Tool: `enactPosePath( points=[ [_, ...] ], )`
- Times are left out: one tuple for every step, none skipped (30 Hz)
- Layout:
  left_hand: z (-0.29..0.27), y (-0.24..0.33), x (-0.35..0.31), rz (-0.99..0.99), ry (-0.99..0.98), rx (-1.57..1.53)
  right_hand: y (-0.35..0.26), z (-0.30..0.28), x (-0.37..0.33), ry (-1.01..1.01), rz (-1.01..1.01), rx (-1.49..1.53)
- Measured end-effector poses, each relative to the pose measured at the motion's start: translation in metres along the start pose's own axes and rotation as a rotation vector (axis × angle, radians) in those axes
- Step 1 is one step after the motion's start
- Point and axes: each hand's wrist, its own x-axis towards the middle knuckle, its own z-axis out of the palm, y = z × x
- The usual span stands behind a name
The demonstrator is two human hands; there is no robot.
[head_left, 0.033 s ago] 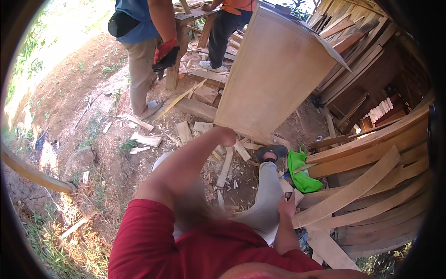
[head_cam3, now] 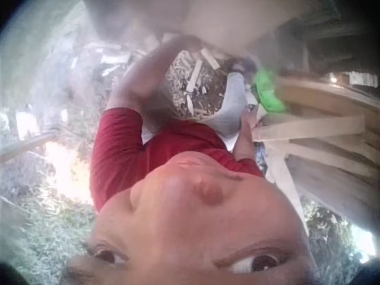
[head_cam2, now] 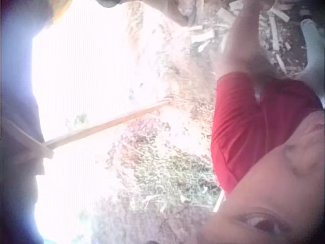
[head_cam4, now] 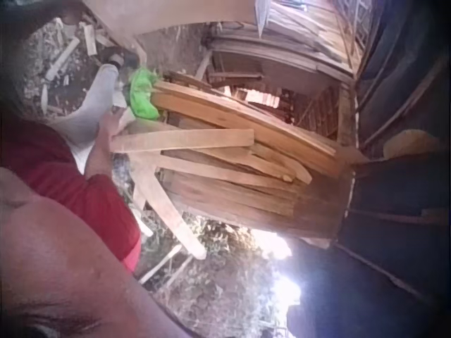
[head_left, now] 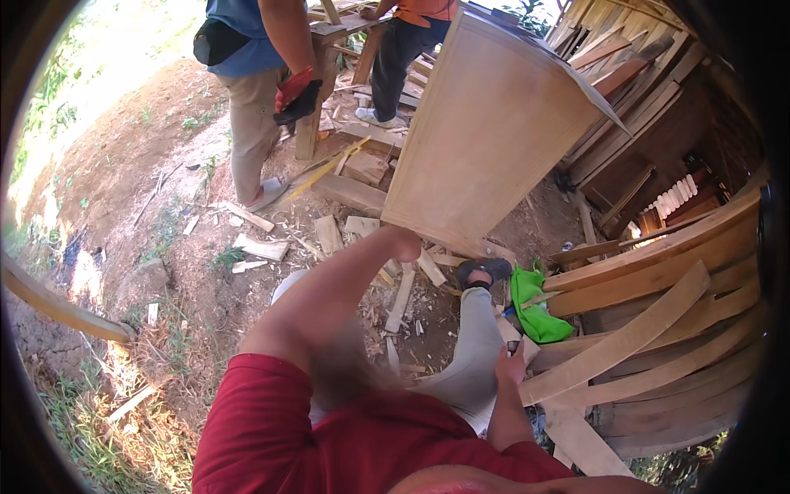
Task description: The person shapes small pieces of wood using a small axe by hand, striking the wood to remove shavings and taper the ends.
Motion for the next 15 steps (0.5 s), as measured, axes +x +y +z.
enactPosePath(
  points=[
    [-0.002, 0.005, -0.002, -0.027, -0.039, -0.055, 0.004, 0.001, 0.003, -0.002, 0.015, 0.0],
    [-0.005, 0.001, -0.004, -0.067, -0.07, -0.104, -0.004, 0.001, 0.004, -0.003, 0.018, 0.011],
    [-0.009, -0.004, -0.009, -0.051, -0.075, -0.085, -0.013, 0.002, 0.005, -0.028, 0.031, -0.002],
    [-0.013, -0.011, -0.014, -0.05, -0.071, -0.065, -0.021, 0.001, 0.005, -0.052, 0.043, -0.016],
    [-0.019, -0.014, -0.02, -0.044, -0.071, -0.048, -0.027, -0.003, 0.003, -0.076, 0.061, -0.034],
    [-0.028, -0.012, -0.026, -0.029, -0.067, -0.031, -0.027, -0.006, 0.003, -0.09, 0.05, -0.07],
    [-0.037, -0.011, -0.032, -0.047, -0.033, -0.071, -0.026, -0.008, 0.001, -0.104, 0.04, -0.106],
    [-0.049, -0.005, -0.042, -0.058, 0.002, -0.113, -0.022, -0.011, 0.002, -0.115, 0.035, -0.146],
    [-0.054, -0.006, -0.048, -0.076, 0.038, -0.158, -0.021, -0.011, 0.003, -0.122, 0.028, -0.158],
    [-0.055, -0.011, -0.047, -0.07, 0.044, -0.158, -0.02, -0.009, 0.004, -0.13, 0.024, -0.172],
    [-0.054, -0.022, -0.049, -0.072, 0.05, -0.158, -0.021, -0.007, 0.006, -0.141, 0.012, -0.183],
    [-0.051, -0.035, -0.046, -0.074, 0.057, -0.155, -0.023, -0.004, 0.008, -0.139, 0.005, -0.178],
    [-0.047, -0.045, -0.042, -0.028, 0.042, -0.048, -0.024, -0.002, 0.01, -0.137, -0.001, -0.172],
    [-0.044, -0.049, -0.04, 0.004, 0.053, -0.034, -0.025, -0.001, 0.01, -0.136, -0.001, -0.166],
    [-0.041, -0.052, -0.039, 0.035, 0.066, -0.019, -0.026, -0.002, 0.009, -0.151, 0.01, -0.165]
  ],
)
